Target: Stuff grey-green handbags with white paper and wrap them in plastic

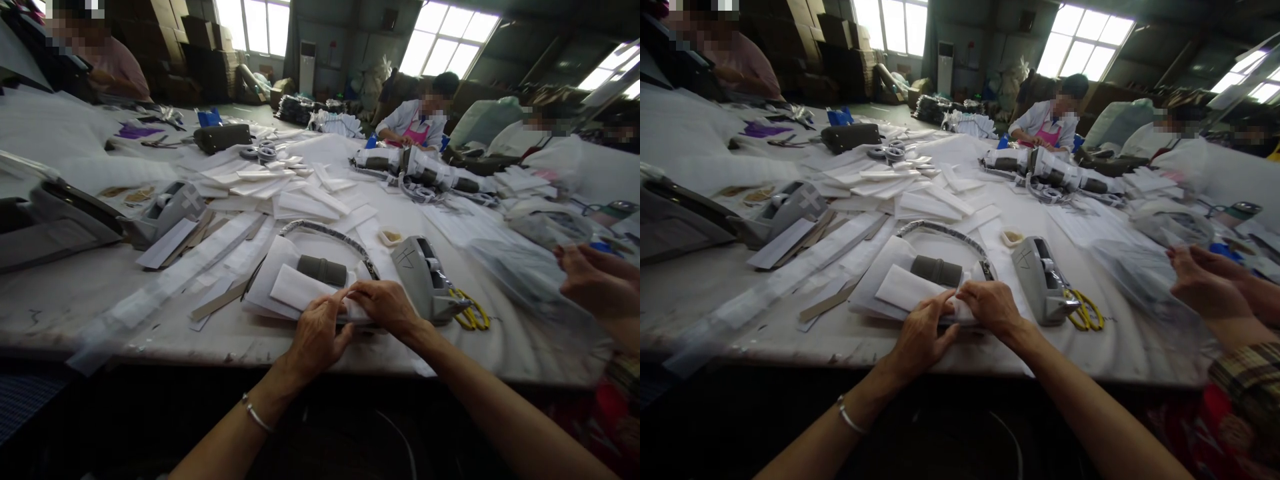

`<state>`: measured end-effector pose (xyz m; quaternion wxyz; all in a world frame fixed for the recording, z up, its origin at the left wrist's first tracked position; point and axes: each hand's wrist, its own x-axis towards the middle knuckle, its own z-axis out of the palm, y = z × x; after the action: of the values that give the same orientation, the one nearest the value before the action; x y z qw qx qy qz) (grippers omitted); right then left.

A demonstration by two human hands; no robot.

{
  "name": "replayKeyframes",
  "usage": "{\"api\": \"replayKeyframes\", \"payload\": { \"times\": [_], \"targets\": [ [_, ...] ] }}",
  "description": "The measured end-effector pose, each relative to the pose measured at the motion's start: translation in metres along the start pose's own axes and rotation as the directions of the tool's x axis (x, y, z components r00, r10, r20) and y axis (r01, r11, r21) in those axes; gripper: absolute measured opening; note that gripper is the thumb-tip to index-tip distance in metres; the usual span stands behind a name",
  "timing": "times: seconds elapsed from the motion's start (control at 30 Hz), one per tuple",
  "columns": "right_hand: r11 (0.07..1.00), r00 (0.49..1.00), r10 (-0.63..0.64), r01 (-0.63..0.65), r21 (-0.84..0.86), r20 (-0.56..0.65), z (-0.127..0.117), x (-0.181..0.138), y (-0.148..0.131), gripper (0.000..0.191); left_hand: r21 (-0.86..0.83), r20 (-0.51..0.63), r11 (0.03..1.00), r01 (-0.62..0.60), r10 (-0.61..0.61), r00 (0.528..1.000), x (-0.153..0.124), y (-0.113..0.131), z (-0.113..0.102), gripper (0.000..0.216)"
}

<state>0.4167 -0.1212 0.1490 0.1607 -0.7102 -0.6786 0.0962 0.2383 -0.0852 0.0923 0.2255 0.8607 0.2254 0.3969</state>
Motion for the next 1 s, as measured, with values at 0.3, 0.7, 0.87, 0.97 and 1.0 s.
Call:
{"api": "replayKeyframes", "payload": {
  "times": [0.3,0.7,0.87,0.97,1.0],
  "targets": [
    [0.969,0.984,0.139,-0.113,0.220,-0.109,0.023,0.003,0.016,0.018,0.138,0.164,0.975,-0.176,0.152,0.975,0.000,-0.002,0.003,0.043],
    [0.920,0.945,0.319,-0.327,0.217,0.072,0.025,0.020,0.029,0.012,0.284,0.212,0.938,-0.199,0.141,0.967,0.006,0.000,0.008,0.027],
    [0.937,0.935,0.345,-0.347,0.023,0.079,0.017,0.031,0.024,0.019,0.276,0.252,0.933,-0.232,0.163,0.954,0.006,-0.002,0.011,0.031],
    [0.934,0.934,0.346,-0.334,-0.127,0.087,0.012,0.040,0.019,0.023,0.316,0.270,0.920,-0.232,0.148,0.951,0.007,-0.001,0.012,0.034],
    [0.932,0.937,0.339,-0.321,-0.169,0.088,0.011,0.042,0.018,0.025,0.333,0.274,0.913,-0.238,0.148,0.950,0.007,-0.001,0.012,0.036]
  ]
}}
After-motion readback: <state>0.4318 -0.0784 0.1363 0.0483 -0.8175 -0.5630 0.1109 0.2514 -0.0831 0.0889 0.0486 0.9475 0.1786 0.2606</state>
